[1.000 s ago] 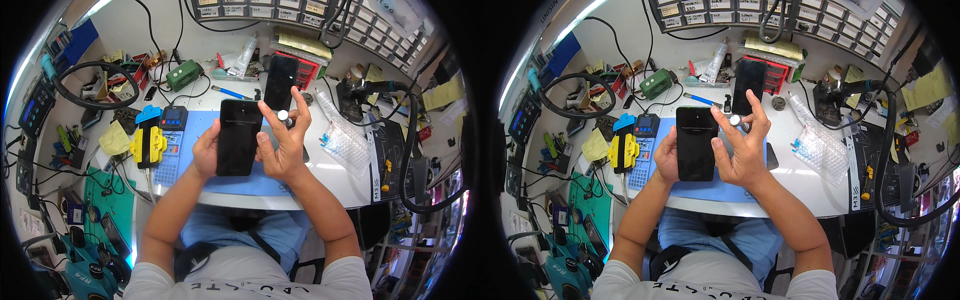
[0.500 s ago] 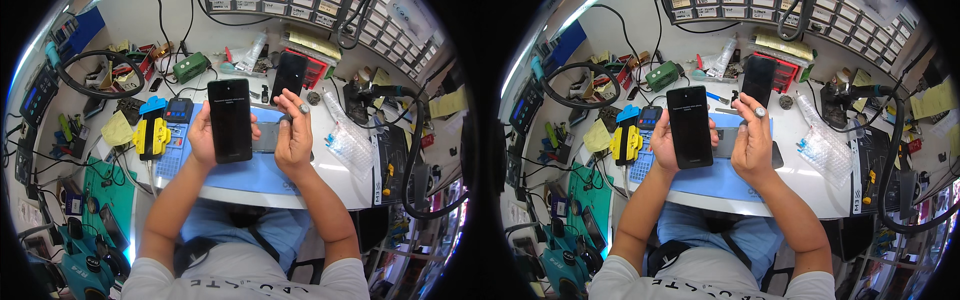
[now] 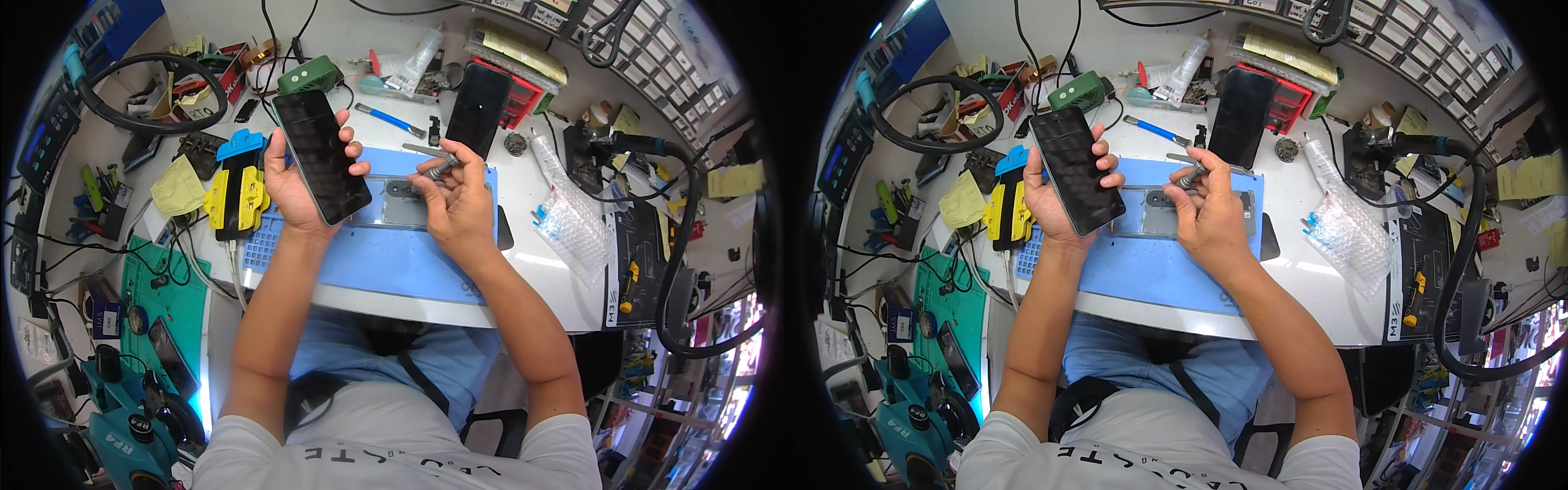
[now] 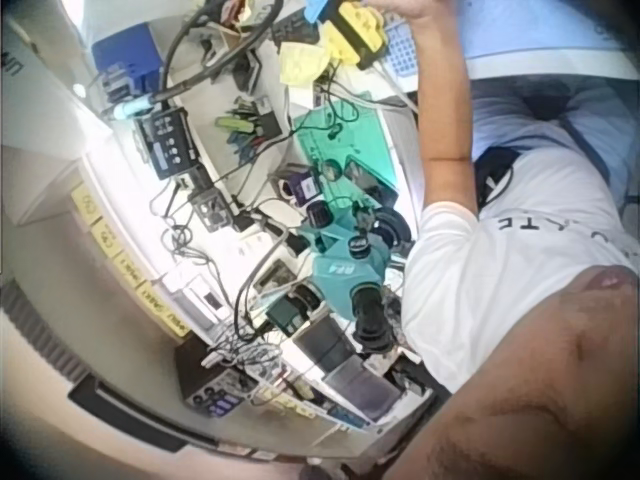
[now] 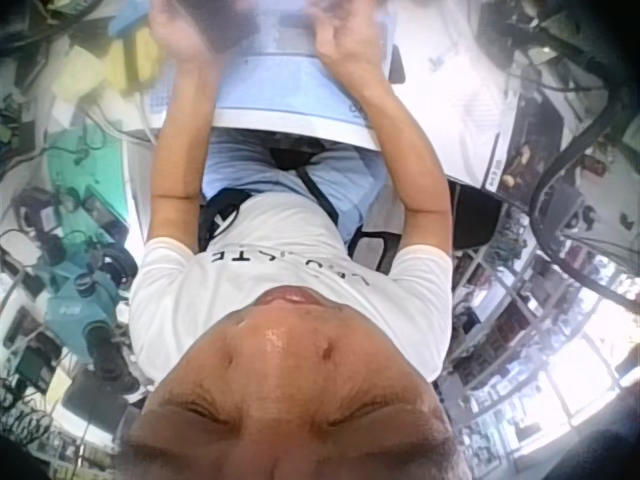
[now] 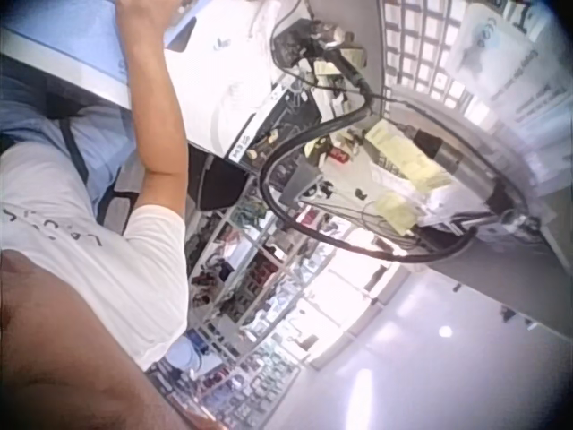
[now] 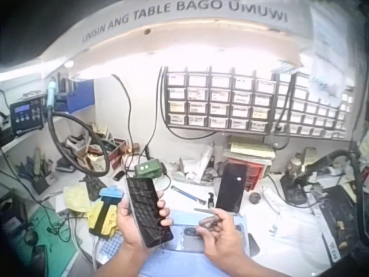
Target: The person disassembles a smartphone, removes the back cover, and uses a precision screwdriver to adjust internal components. They repeatedly open and close the device, inspecting the battery and connectors while working at a cluttered electronics repair bench.
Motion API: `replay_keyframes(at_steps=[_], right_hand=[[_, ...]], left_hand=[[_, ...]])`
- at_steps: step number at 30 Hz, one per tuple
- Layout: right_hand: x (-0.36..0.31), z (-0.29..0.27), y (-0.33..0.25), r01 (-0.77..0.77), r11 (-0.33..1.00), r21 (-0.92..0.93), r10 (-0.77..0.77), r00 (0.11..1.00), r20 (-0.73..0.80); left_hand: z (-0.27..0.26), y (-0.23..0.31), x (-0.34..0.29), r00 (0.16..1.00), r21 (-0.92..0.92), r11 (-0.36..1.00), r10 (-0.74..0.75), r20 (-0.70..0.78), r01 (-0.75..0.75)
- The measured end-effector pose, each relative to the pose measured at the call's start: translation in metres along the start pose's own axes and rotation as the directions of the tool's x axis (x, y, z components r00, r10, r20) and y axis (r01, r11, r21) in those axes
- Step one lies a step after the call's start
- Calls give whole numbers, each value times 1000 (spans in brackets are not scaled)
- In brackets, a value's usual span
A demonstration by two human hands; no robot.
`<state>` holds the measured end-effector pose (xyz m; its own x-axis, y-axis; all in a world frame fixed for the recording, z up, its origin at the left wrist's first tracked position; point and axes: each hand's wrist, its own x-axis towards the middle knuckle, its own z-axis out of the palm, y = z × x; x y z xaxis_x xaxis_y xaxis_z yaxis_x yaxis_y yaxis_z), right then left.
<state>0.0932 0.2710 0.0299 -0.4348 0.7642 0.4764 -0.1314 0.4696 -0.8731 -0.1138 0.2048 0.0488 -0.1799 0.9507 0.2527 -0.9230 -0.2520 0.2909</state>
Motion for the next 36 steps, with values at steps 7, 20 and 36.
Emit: replay_keyframes(at_steps=[7,20,36], right_hand=[[0,5,5,-9,999,-36,10,1000,27],[14,-31,-16,176,960,218,-83,923,-376],[16,-38,-18,199,921,333,-69,929,-365]], left_hand=[[-6,1,0,1000,117,993,-10,1,9],[6,-38,1,943,701,705,152,-298,108],[26,-53,-12,980,802,563,-116,-160,198]])
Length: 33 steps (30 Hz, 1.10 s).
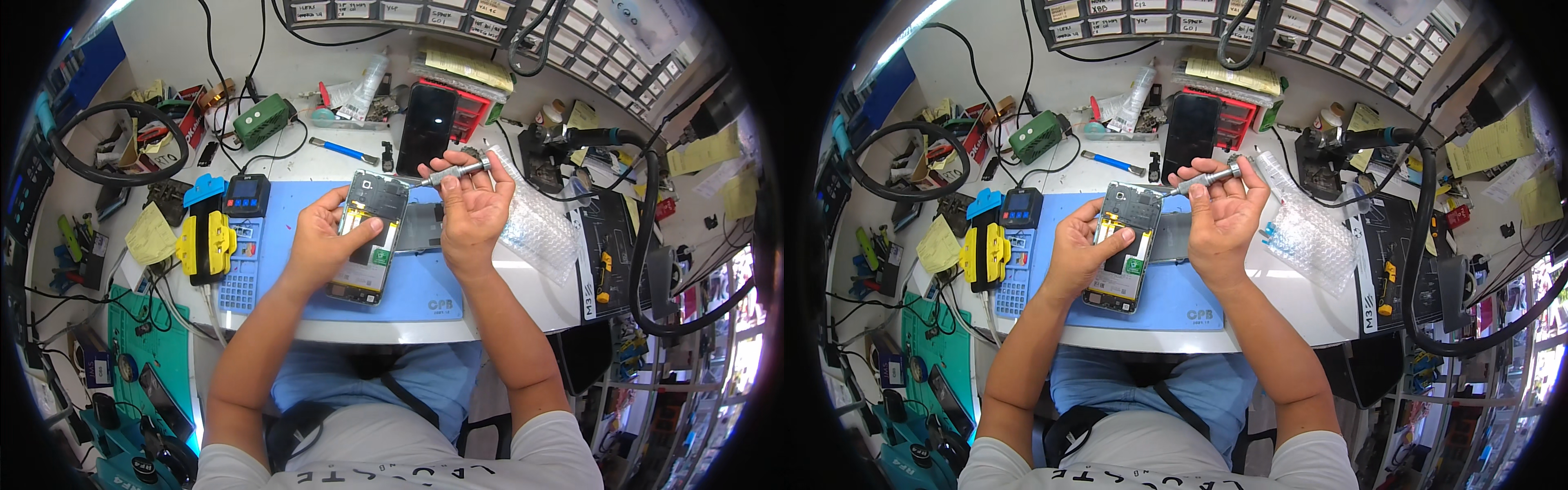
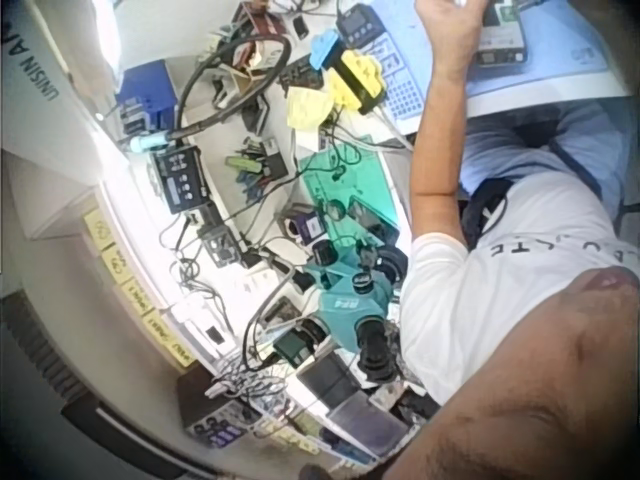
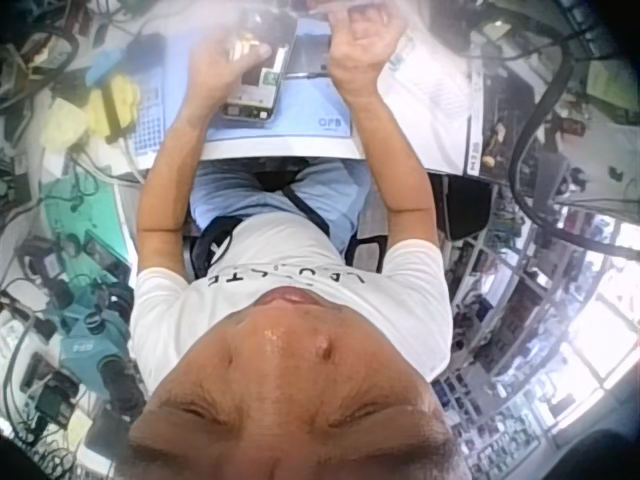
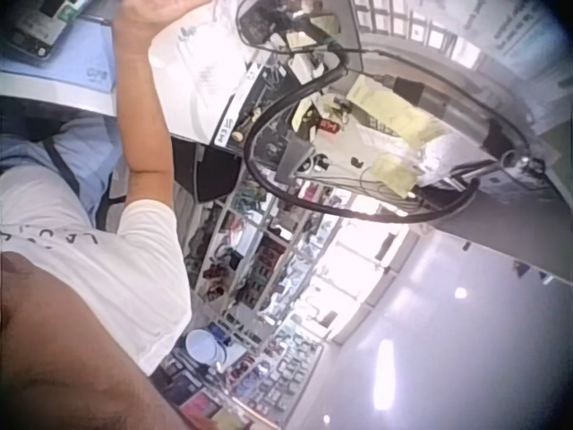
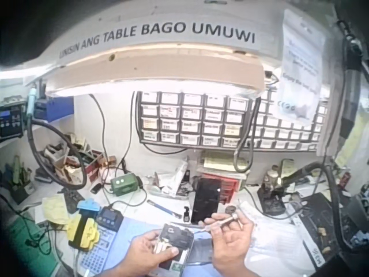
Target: The person disassembles a smartphone, removes the back cover, and uses a precision screwdriver to adjust internal components. They repeatedly open and close the device, inspecting the battery and connectors while working at a cluttered electronics repair bench.
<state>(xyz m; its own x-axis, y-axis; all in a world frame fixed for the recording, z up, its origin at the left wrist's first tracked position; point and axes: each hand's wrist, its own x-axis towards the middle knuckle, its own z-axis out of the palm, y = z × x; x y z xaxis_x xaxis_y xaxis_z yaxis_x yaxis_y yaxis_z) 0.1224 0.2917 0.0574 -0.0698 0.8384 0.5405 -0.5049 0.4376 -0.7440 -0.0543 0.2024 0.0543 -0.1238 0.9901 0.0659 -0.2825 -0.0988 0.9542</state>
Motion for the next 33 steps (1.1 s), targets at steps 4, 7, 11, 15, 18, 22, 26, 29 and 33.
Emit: replay_keyframes(at_steps=[4,7,11,15,18,22,26,29,33], right_hand=[[-5,4,-1,-92,995,45,89,994,71],[-10,8,1,-125,991,55,117,984,133],[-13,10,2,-120,991,60,108,979,173],[-14,10,5,-119,991,53,108,978,180],[-14,9,5,-123,991,49,113,977,180],[-14,9,4,-133,990,49,123,976,181],[-13,9,5,-112,993,47,102,980,173],[-13,8,6,-102,993,51,92,980,175],[-13,8,5,-105,994,38,97,980,171]], left_hand=[[-4,-4,0,1000,-17,1000,19,14,-19],[-4,-4,0,1000,-3,1000,-4,27,4],[-4,-5,0,999,-14,1000,17,39,-17],[-4,-5,0,999,-8,1000,5,39,-5],[-4,-5,0,999,-3,1000,4,44,-4],[-4,-5,0,999,10,1000,8,46,-8],[-6,-8,1,999,-1,1000,8,50,-8],[-4,-6,0,999,-14,1000,-3,46,4],[-4,-6,1,999,-10,1000,-6,47,7]])
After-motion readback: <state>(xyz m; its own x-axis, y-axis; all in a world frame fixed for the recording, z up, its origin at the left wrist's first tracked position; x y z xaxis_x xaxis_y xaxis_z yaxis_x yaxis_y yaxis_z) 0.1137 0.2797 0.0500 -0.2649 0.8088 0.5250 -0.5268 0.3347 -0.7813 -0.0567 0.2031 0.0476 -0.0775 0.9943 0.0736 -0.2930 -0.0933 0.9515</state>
